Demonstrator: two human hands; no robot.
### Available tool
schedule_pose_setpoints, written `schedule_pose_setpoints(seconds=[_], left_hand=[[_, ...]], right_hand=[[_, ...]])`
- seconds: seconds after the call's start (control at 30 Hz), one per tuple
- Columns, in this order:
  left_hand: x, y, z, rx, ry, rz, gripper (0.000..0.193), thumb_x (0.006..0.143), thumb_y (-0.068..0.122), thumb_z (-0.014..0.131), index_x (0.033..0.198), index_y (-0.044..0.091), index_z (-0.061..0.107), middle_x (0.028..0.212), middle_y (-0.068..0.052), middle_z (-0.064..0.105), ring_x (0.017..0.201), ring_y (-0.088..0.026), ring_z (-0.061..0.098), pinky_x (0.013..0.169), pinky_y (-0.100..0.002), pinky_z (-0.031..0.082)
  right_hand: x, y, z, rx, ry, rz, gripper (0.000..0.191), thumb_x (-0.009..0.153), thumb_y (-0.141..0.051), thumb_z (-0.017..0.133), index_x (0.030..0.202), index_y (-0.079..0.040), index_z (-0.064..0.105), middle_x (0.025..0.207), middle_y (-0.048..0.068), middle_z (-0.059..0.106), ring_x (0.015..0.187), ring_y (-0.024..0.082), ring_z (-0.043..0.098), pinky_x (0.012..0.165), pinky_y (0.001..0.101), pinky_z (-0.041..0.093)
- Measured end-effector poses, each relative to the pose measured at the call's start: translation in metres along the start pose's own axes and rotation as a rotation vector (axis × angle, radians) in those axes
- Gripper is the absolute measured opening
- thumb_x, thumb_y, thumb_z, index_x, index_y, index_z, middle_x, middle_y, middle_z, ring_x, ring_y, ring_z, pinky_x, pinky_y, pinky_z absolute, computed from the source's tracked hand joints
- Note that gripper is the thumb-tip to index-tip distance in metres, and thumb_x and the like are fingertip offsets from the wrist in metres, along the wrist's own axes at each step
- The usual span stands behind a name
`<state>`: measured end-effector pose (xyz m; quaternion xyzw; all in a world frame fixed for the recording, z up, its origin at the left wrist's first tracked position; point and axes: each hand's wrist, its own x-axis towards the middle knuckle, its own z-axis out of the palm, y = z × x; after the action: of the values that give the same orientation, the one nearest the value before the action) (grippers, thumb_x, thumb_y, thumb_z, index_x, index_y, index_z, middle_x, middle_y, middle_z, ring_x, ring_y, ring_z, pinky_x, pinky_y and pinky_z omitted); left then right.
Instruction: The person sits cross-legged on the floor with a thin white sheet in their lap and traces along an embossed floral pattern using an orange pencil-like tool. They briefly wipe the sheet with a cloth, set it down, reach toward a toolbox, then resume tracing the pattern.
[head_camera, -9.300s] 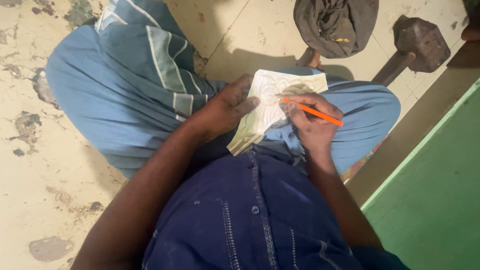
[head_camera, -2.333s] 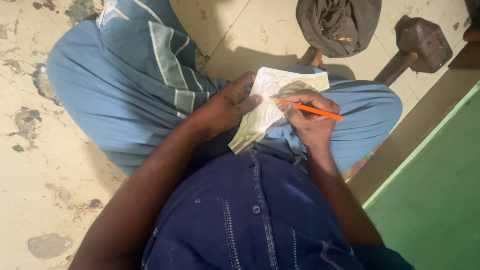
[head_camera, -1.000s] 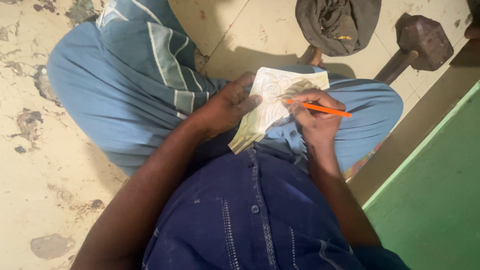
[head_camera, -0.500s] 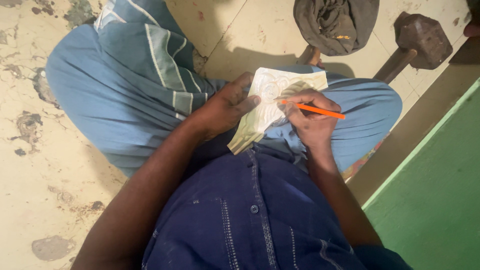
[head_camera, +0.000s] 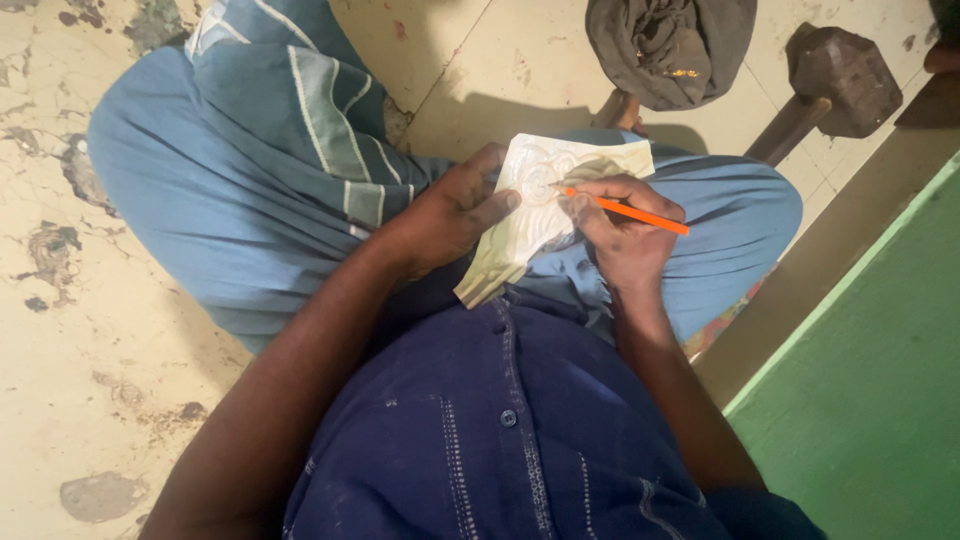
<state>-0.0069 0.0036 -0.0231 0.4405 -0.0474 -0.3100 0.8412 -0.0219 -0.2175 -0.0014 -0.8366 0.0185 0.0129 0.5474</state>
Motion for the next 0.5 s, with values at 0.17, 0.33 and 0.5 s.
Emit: schedule_pose_setpoints(seconds=[0.17, 0.33, 0.5], left_hand=[[-0.0008, -0.0007, -0.0006, 0.041, 0.020, -0.031, 0.037, 0.107, 0.006, 0.052, 0.143, 0.001, 0.046, 0.135, -0.013, 0.063, 0.125, -0.016, 0.057, 0.108, -0.033, 0.047], [0.0010, -0.0012, 0.0003, 0.000, 0.012, -0.013, 0.037, 0.106, 0.004, 0.051, 0.143, 0.001, 0.045, 0.134, -0.012, 0.064, 0.124, -0.016, 0.058, 0.108, -0.033, 0.047], [0.0010, -0.0003, 0.0005, 0.004, 0.012, -0.013, 0.039, 0.105, 0.004, 0.051, 0.143, 0.001, 0.044, 0.136, -0.012, 0.064, 0.125, -0.016, 0.059, 0.108, -0.033, 0.047]], right_hand=[[0.0001, 0.0009, 0.0000, 0.029, -0.012, -0.017, 0.012, 0.090, 0.003, 0.073, 0.102, 0.004, 0.075, 0.098, 0.010, 0.075, 0.084, 0.011, 0.068, 0.078, 0.0248, 0.056], [-0.0002, 0.0019, -0.0003, -0.068, -0.024, -0.086, 0.010, 0.091, 0.002, 0.073, 0.101, 0.004, 0.074, 0.097, 0.010, 0.076, 0.084, 0.012, 0.069, 0.078, 0.0256, 0.057], [-0.0012, 0.0029, -0.0020, -0.019, -0.044, -0.071, 0.009, 0.093, 0.003, 0.072, 0.102, 0.004, 0.072, 0.095, 0.009, 0.075, 0.083, 0.011, 0.067, 0.078, 0.0262, 0.056]])
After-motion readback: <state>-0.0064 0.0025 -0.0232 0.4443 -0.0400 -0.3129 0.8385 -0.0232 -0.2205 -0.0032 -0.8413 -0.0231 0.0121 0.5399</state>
